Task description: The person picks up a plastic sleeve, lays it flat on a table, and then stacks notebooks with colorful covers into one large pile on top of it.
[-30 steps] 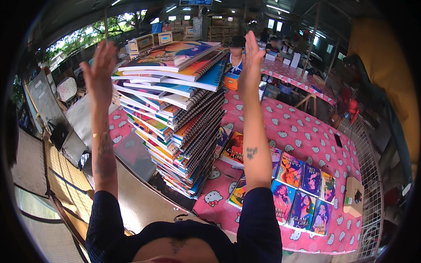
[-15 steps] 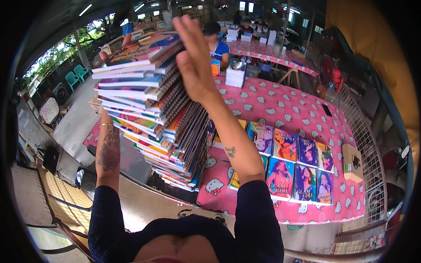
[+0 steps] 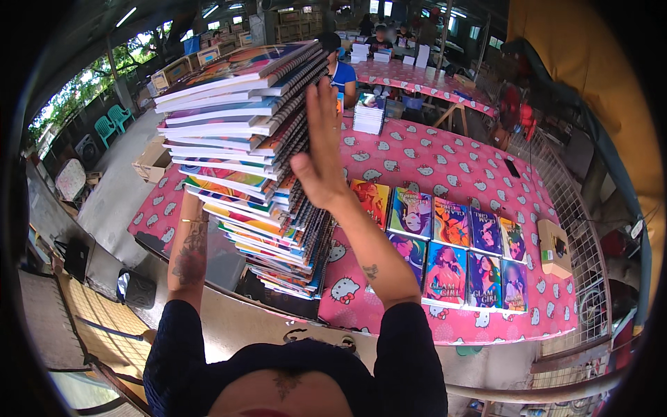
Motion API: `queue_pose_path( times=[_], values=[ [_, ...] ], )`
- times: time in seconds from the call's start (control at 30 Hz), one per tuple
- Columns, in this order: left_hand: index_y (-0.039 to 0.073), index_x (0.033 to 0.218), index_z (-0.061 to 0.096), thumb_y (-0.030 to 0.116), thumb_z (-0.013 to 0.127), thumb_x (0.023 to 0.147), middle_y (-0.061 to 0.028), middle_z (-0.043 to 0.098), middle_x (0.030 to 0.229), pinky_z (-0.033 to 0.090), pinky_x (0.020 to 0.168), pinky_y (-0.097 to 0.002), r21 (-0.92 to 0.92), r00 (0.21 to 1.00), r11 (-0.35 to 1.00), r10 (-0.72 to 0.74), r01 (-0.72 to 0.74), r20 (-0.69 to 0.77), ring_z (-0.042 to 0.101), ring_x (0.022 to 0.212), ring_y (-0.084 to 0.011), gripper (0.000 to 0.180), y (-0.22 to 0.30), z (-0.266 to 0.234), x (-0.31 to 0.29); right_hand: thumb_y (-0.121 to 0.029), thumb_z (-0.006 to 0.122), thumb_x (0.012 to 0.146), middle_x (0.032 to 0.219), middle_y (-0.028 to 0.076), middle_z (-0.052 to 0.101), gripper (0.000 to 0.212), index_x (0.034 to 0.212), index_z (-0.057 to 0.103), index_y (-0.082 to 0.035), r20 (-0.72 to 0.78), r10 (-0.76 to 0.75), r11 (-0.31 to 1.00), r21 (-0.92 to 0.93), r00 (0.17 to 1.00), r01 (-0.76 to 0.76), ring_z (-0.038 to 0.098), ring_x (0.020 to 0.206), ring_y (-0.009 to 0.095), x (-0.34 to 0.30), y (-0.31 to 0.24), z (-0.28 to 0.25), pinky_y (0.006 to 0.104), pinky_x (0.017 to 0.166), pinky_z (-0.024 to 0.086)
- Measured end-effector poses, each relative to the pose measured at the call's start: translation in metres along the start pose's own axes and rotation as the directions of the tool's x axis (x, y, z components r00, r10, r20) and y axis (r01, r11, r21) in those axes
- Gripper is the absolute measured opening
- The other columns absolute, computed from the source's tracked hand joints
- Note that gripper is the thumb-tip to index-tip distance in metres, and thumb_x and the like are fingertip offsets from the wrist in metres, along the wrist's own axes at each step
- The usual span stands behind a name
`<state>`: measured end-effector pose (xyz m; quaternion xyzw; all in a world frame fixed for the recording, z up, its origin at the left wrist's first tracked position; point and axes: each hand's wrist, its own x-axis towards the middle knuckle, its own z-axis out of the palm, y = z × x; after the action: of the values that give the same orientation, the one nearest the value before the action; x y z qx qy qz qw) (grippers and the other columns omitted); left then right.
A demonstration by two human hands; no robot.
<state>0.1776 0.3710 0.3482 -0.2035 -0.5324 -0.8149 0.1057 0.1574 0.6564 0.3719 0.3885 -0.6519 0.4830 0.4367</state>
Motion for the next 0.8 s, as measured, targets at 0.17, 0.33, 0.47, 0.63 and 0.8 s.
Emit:
queue_pose_path(
  times=[0.17,0.33,0.47,0.63,0.8],
  values=[
    [-0.001,0.147,0.031,0.051,0.03,0.102,-0.02,0.034,0.15,0.015,0.118,-0.0388,0.359,0.702,0.731,0.672,-0.58,-0.235,0.03,0.142,-0.0253,0.069,-0.005,0.051,0.031,-0.08,0.022,0.086,0.159,0.015,0.018,0.095,0.154,0.017,-0.013,-0.053,0.54,0.722,0.542,0.84,-0.43,0.015,0.147,0.028,0.03,0.093,-0.058,0.0463,0.117,0.01],
    [0.008,0.153,0.021,0.064,0.021,0.096,-0.0253,0.015,0.157,-0.002,0.115,-0.0584,0.7,0.226,-0.387,0.757,-0.601,0.613,0.01,0.146,-0.041,0.08,0.012,0.096,-0.046,-0.077,0.029,0.089,0.159,0.016,0.018,0.085,0.154,0.021,-0.024,0.47,0.66,0.206,0.637,0.586,-0.743,0.012,0.147,0.033,0.059,0.184,-0.026,0.055,0.115,0.006],
    [0.017,0.155,0.018,0.074,0.019,0.091,-0.0332,0.006,0.155,-0.003,0.112,-0.0608,0.791,0.378,-0.297,0.753,-0.535,0.539,0.004,0.145,-0.0487,0.085,-0.021,0.125,-0.021,-0.072,0.035,0.091,0.135,0.01,0.043,0.076,0.144,0.037,-0.017,0.085,0.781,0.506,0.495,0.619,-0.706,0.039,0.12,0.027,0.075,0.217,-0.004,0.0464,0.096,0.031],
    [0.019,0.155,0.019,0.079,0.019,0.087,-0.0374,0.005,0.153,-0.004,0.112,-0.0603,0.816,0.512,-0.261,0.669,-0.516,0.538,0.004,0.144,-0.0516,0.09,-0.017,0.127,-0.019,-0.067,0.038,0.092,0.134,0.01,0.046,0.073,0.144,0.038,-0.016,0.227,0.686,0.454,0.609,0.691,-0.651,0.042,0.122,0.025,0.078,0.192,0.018,0.0458,0.099,0.032],
    [0.017,0.155,0.015,0.077,0.019,0.089,-0.0348,0.004,0.154,-0.003,0.111,-0.0622,0.794,0.47,-0.328,0.666,-0.512,0.579,0.004,0.144,-0.0506,0.089,-0.02,0.13,-0.028,-0.063,0.041,0.094,0.134,0.01,0.049,0.07,0.143,0.039,-0.014,0.314,0.588,0.398,0.69,0.745,-0.605,0.045,0.123,0.024,0.078,0.172,0.007,0.0451,0.102,0.033]
  ],
)
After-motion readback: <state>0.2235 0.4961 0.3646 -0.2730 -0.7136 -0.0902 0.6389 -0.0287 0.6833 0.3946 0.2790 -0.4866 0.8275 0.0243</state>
